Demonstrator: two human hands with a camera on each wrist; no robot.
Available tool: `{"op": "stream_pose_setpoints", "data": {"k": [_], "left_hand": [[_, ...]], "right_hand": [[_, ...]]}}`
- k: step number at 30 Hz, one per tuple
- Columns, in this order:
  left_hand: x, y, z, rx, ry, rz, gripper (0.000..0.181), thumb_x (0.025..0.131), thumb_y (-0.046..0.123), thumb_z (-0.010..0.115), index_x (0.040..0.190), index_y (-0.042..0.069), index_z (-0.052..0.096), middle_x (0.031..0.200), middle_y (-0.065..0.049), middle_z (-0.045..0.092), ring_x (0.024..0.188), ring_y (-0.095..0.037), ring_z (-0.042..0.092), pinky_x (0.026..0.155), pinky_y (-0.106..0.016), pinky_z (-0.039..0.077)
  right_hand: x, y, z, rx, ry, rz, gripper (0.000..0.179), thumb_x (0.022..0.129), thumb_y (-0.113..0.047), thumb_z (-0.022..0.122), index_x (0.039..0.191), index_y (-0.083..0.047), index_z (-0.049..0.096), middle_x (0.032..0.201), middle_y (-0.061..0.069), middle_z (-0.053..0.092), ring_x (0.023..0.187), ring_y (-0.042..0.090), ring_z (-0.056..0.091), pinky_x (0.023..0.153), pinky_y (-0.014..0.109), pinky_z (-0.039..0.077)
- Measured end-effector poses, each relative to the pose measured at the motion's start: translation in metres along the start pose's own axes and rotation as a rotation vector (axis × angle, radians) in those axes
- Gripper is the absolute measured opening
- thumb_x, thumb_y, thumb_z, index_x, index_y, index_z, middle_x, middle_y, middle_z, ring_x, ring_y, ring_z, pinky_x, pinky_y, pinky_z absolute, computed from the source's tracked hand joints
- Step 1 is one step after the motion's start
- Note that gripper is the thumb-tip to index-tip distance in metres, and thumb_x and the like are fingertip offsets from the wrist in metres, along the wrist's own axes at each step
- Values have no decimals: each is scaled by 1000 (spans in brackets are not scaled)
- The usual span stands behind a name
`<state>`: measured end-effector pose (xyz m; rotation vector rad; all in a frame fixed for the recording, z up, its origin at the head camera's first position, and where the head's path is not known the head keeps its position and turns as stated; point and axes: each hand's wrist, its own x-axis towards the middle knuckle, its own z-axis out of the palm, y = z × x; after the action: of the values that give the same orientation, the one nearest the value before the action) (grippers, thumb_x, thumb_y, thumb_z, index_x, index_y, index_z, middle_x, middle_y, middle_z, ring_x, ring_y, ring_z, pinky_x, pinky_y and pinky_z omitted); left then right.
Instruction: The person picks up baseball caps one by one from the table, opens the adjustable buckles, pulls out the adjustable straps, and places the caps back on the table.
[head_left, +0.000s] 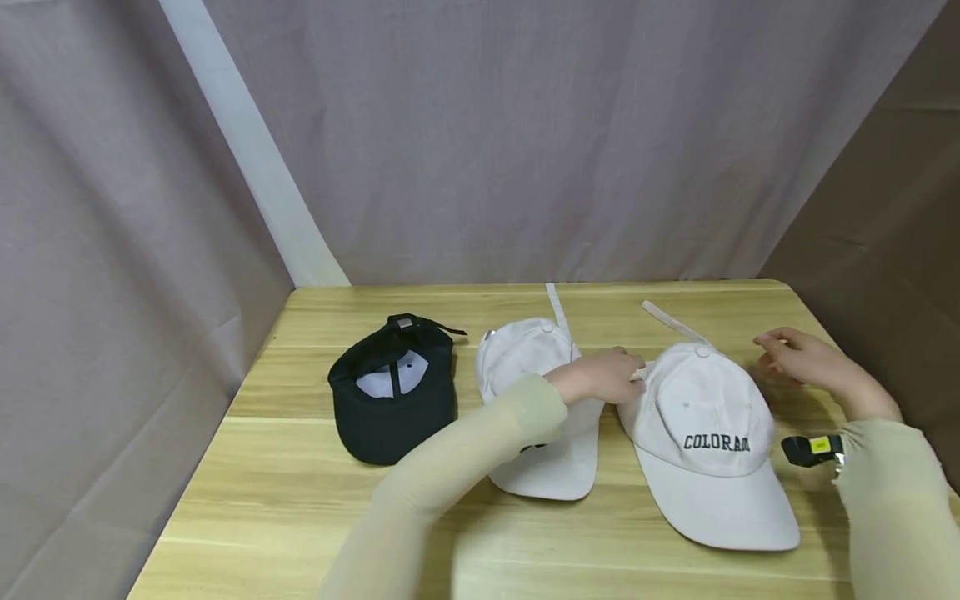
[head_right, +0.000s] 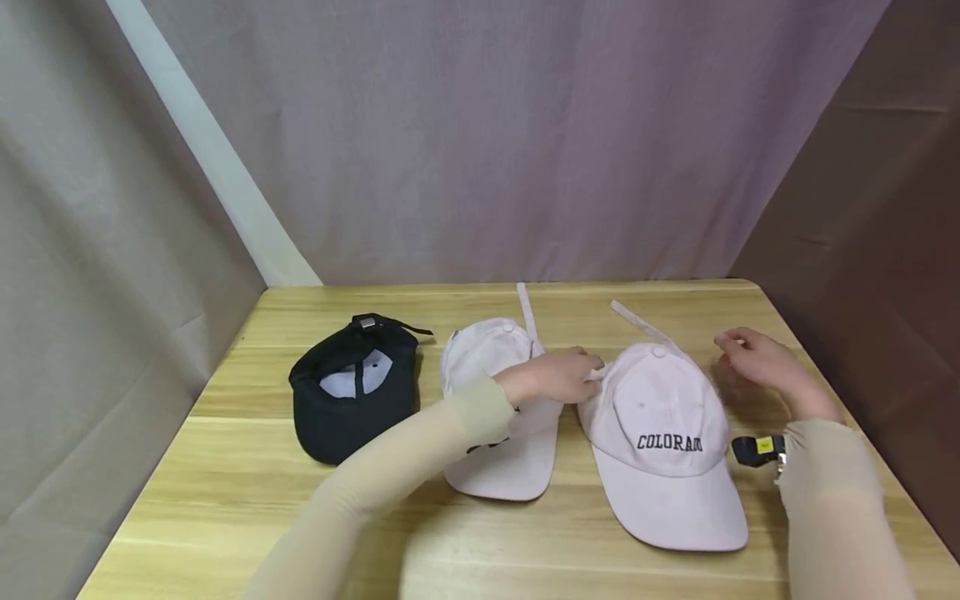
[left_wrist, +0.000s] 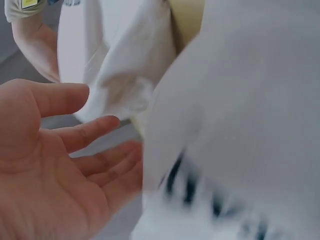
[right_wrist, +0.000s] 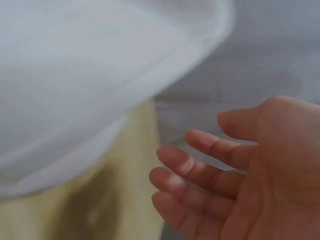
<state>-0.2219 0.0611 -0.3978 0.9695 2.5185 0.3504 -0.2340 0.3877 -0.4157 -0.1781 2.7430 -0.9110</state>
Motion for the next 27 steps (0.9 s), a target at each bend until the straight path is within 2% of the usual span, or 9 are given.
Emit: {"op": "stream_pose_setpoints", "data": {"k": [3, 6, 9, 11, 15, 22, 27], "left_hand": [[-10, -6, -12, 52, 84, 17, 44, 107, 30, 44, 148, 15, 50, 141, 1, 55, 126, -12, 51, 96, -23, 42], [-23, -15, -25, 97, 163, 8, 40, 107, 29, 46, 144, 15, 54, 136, 0, 59, 114, -12, 57, 86, -25, 47], [-37, -30, -39, 110, 220, -29, 42, 107, 28, 47, 146, 13, 52, 140, -3, 57, 122, -16, 57, 94, -29, 48], [-47, -44, -49, 97, 250, -45, 41, 108, 27, 47, 145, 10, 53, 141, -5, 57, 125, -19, 56, 100, -31, 46], [-71, -74, -70, 47, 303, -82, 41, 108, 24, 48, 144, 5, 52, 144, -9, 55, 132, -24, 51, 109, -34, 40], [-131, -125, -100, 25, 390, -205, 42, 108, 27, 48, 143, 6, 53, 146, -11, 53, 136, -29, 47, 112, -42, 36], [-170, -146, -116, 16, 441, -258, 42, 108, 28, 48, 142, 6, 54, 144, -11, 54, 133, -30, 50, 110, -45, 38]], "right_hand": [[3, -26, -12, 14, 8, -30, 64, 111, -34, 25, 137, 24, 30, 116, 42, 55, 94, 43, 62, 66, 30, 51], [12, -62, -16, 26, 28, -67, 66, 110, -38, 26, 141, 20, 29, 125, 44, 51, 110, 55, 55, 69, 25, 51], [25, -104, -10, 33, 51, -114, 65, 110, -41, 29, 141, 16, 35, 128, 42, 51, 113, 53, 54, 74, 27, 51], [33, -133, -3, 43, 61, -142, 65, 109, -44, 30, 141, 13, 37, 129, 39, 52, 116, 50, 53, 83, 37, 52], [45, -182, 14, 67, 70, -181, 67, 107, -51, 33, 145, 4, 40, 131, 31, 54, 119, 45, 53, 96, 56, 44], [61, -240, 44, 180, 123, -227, 60, 105, -52, 42, 145, -6, 46, 134, 21, 53, 121, 36, 52, 98, 54, 43], [75, -269, 63, 229, 152, -292, 51, 106, -44, 46, 140, -6, 51, 130, 18, 58, 117, 32, 54, 95, 50, 44]]}}
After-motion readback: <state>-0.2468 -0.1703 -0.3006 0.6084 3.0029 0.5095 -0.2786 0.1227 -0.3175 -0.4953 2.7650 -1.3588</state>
